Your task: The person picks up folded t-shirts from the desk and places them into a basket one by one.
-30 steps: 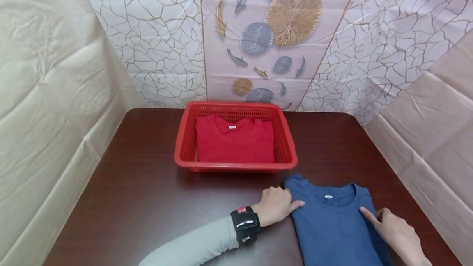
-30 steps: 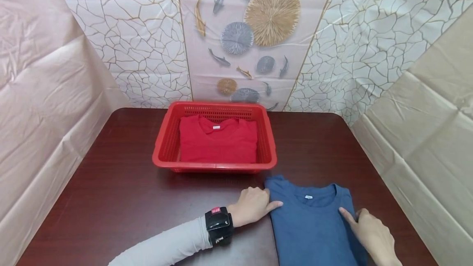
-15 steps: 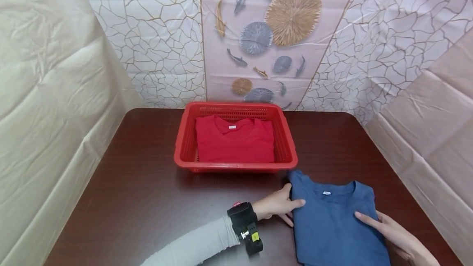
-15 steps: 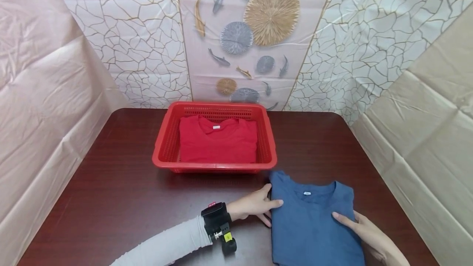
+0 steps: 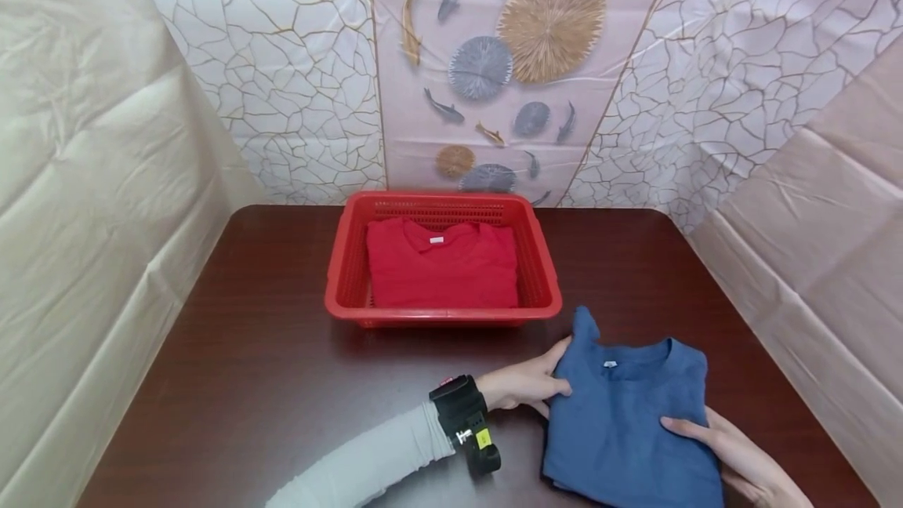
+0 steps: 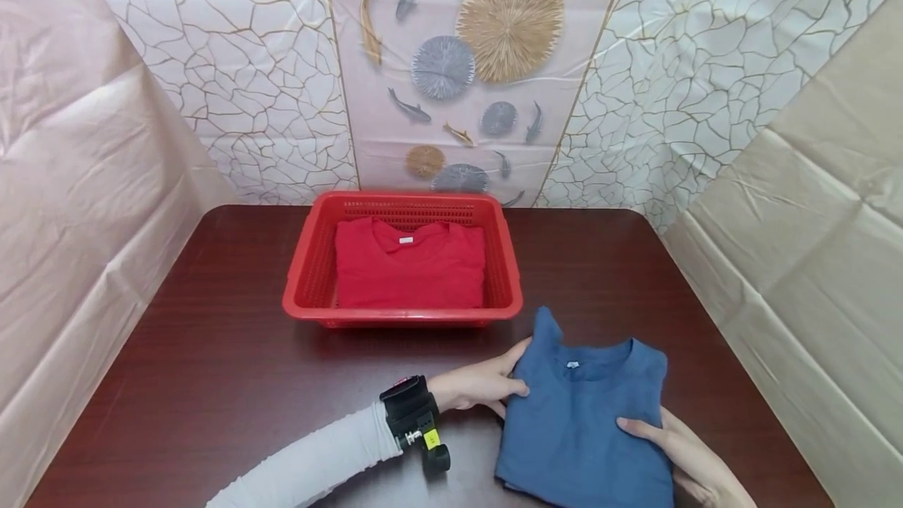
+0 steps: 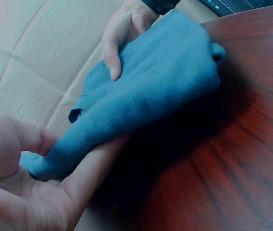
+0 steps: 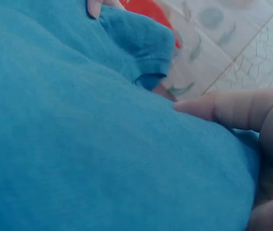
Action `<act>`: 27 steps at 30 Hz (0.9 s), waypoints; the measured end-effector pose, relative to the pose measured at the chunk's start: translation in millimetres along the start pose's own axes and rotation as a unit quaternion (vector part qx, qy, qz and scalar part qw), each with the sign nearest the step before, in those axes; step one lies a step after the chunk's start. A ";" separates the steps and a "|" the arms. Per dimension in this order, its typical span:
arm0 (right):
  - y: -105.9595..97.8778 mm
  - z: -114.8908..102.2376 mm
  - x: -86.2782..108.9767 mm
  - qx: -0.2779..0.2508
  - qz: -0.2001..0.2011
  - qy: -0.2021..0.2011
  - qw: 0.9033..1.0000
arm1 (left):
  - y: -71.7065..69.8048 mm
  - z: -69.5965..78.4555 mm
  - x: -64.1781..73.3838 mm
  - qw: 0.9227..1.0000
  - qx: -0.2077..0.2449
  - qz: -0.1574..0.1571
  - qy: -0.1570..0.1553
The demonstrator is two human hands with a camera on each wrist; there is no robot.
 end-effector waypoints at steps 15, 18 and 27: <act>15.5 -78.5 21.6 -0.017 0.049 -0.036 0.998 | -34.8 81.8 50.8 0.996 0.016 -0.061 0.056; 23.9 -99.9 19.5 -0.023 0.040 -0.055 0.997 | -48.0 89.0 60.3 0.996 0.030 -0.059 0.056; 58.8 -154.2 3.3 -0.022 0.005 -0.114 0.993 | -92.1 105.8 90.5 0.993 0.066 -0.051 0.078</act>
Point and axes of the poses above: each hand's wrist, its own x-axis away from the middle knuckle, its own y-axis out of the palm, z = x × y, the point moved 10 cm from there along -x, towards the middle knuckle, and after that the axes turned 9 degrees about -y, right-handed, at the moved point
